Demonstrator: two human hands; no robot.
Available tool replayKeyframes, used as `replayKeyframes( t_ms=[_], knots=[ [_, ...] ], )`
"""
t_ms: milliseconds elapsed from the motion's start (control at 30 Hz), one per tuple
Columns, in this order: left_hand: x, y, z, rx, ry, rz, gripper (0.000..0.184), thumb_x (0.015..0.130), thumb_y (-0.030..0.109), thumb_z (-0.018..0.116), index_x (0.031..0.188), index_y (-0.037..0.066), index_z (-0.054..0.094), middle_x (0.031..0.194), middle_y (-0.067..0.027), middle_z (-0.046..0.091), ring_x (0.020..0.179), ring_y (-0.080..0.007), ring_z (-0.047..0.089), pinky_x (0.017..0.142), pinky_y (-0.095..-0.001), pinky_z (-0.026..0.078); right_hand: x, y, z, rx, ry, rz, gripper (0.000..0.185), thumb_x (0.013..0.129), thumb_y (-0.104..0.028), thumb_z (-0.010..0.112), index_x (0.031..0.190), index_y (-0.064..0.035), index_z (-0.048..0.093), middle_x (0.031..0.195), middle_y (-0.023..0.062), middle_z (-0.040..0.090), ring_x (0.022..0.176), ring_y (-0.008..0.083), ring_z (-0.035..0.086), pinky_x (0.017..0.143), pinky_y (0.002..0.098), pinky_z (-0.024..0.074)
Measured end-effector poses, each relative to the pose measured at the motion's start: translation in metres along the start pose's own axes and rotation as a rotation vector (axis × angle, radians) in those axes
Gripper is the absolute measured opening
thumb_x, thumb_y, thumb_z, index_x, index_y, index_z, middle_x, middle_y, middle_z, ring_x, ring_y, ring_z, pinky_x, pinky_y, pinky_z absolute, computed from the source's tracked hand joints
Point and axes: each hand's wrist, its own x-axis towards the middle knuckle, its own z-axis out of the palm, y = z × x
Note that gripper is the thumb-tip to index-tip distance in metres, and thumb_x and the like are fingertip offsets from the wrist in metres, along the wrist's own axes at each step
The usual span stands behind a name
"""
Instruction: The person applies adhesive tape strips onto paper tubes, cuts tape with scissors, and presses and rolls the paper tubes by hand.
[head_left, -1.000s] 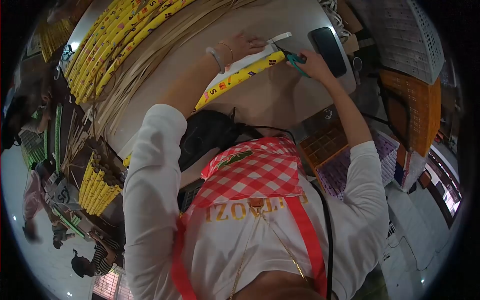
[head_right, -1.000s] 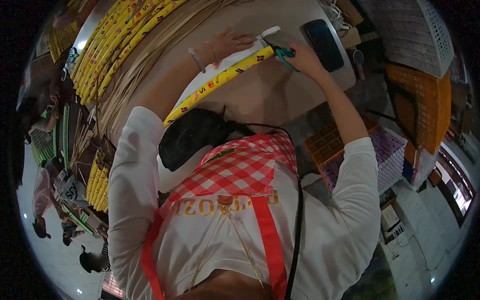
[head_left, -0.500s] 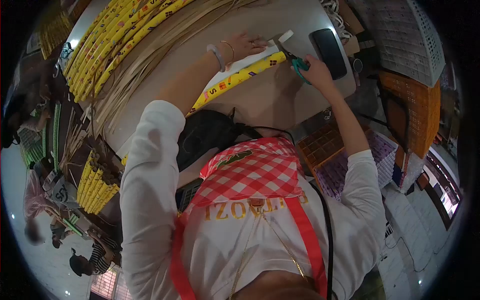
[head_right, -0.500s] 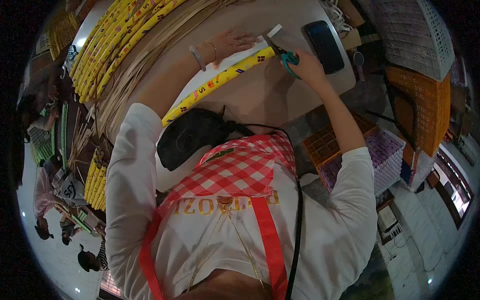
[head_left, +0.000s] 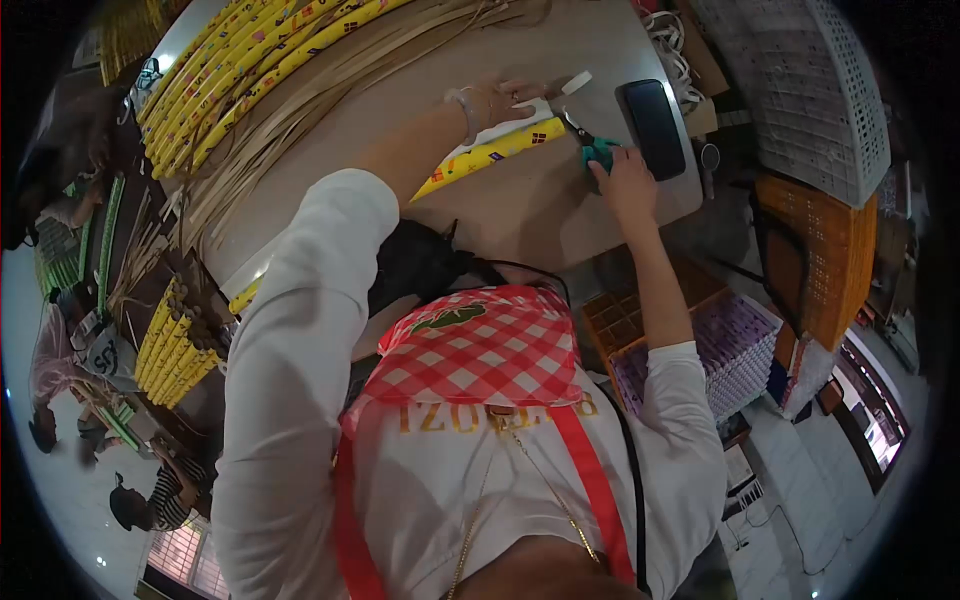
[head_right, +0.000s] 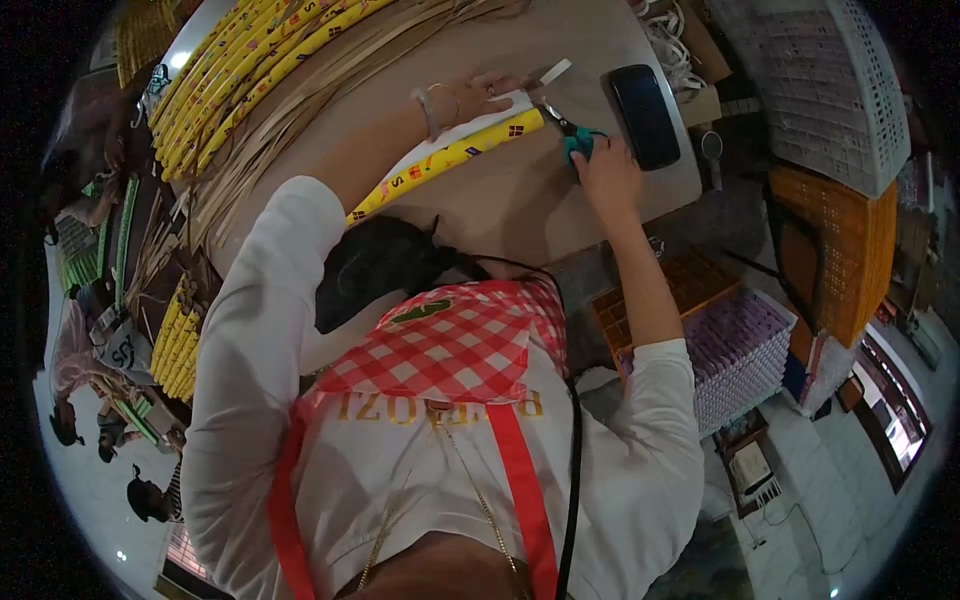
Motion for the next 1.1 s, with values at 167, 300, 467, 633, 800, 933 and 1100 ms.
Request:
replayKeyframes(
  t_ms=[167, 300, 467, 633, 800, 933, 1100],
  knots=[
    [-0.024, 0.004, -0.044, 0.007, -0.118, -0.012, 0.091, 0.049, 0.021, 0.079, 0.128, 0.023, 0.032, 0.145, -0.0035, 0.002, 0.124, -0.0201, 0.03, 0.094, -0.035, 0.033, 0.051, -0.018, -0.01, 0.439, 0.384, -0.043, 0.042, 0.081, -0.037, 0.055, 0.107, -0.0039, 0.049, 0.105, 0.0161, 0.05, 0.092, 0.0321, 0.054, 0.072, 0.0391, 0.0462],
    [-0.056, 0.012, -0.02, -0.025, 0.241, -0.1, 0.072, 0.07, 0.014, 0.063, 0.132, 0.024, 0.028, 0.143, -0.0038, 0.012, 0.112, -0.0212, 0.044, 0.089, -0.0351, 0.039, 0.103, -0.033, 0.007, 0.467, 0.337, -0.034, 0.04, 0.079, -0.036, 0.057, 0.107, -0.0084, 0.051, 0.097, 0.0112, 0.058, 0.084, 0.0301, 0.057, 0.069, 0.0375, 0.0463],
    [-0.126, 0.039, -0.017, -0.359, 0.371, -0.51, 0.061, 0.071, 0.013, 0.062, 0.126, 0.014, 0.036, 0.134, -0.0083, 0.033, 0.104, -0.027, 0.05, 0.086, -0.0361, 0.041, 0.102, -0.022, 0.0, 0.222, 0.594, -0.203, 0.026, 0.078, -0.026, 0.058, 0.1, -0.0121, 0.06, 0.091, 0.0047, 0.062, 0.087, 0.0281, 0.057, 0.08, 0.0387, 0.0421],
    [-0.237, 0.116, -0.021, -0.66, 1.069, -1.355, 0.026, 0.079, 0.012, 0.059, 0.105, 0.011, 0.057, 0.101, -0.0099, 0.059, 0.091, -0.0248, 0.056, 0.074, -0.0328, 0.045, 0.089, 0.014, 0.018, 0.065, 0.433, -0.452, 0.02, 0.079, -0.011, 0.054, 0.098, -0.0113, 0.061, 0.1, 0.0064, 0.058, 0.096, 0.0253, 0.051, 0.083, 0.0402, 0.0386],
    [-0.303, 0.259, 0.01, -0.708, 1.259, -1.979, 0.016, 0.083, 0.01, 0.055, 0.097, 0.003, 0.059, 0.093, -0.0068, 0.061, 0.084, -0.0142, 0.057, 0.068, -0.0258, 0.045, 0.067, -0.036, -0.001, 0.34, 0.53, -0.388, 0.018, 0.081, -0.011, 0.051, 0.097, -0.0081, 0.059, 0.103, 0.0089, 0.056, 0.095, 0.0264, 0.052, 0.08, 0.0383, 0.0415],
    [-0.299, 0.324, 0.018, -0.836, 1.246, -2.068, 0.014, 0.083, 0.011, 0.055, 0.094, 0.004, 0.06, 0.091, -0.0062, 0.062, 0.083, -0.0133, 0.058, 0.067, -0.0253, 0.045, 0.054, -0.125, 0.014, 0.754, 0.097, -0.572, 0.021, 0.085, -0.02, 0.048, 0.098, -0.0059, 0.056, 0.088, 0.0139, 0.06, 0.081, 0.0306, 0.057, 0.069, 0.0407, 0.0446],
    [-0.305, 0.349, 0.02, -0.789, 1.113, -2.052, 0.019, 0.081, 0.011, 0.059, 0.099, 0.005, 0.06, 0.089, -0.006, 0.063, 0.08, -0.0121, 0.059, 0.068, -0.0247, 0.045, 0.085, -0.139, 0.048, 0.197, 0.178, -0.535, 0.024, 0.086, -0.026, 0.044, 0.091, -0.0073, 0.057, 0.088, 0.0153, 0.059, 0.079, 0.0345, 0.055, 0.067, 0.0424, 0.0441]
  ],
)
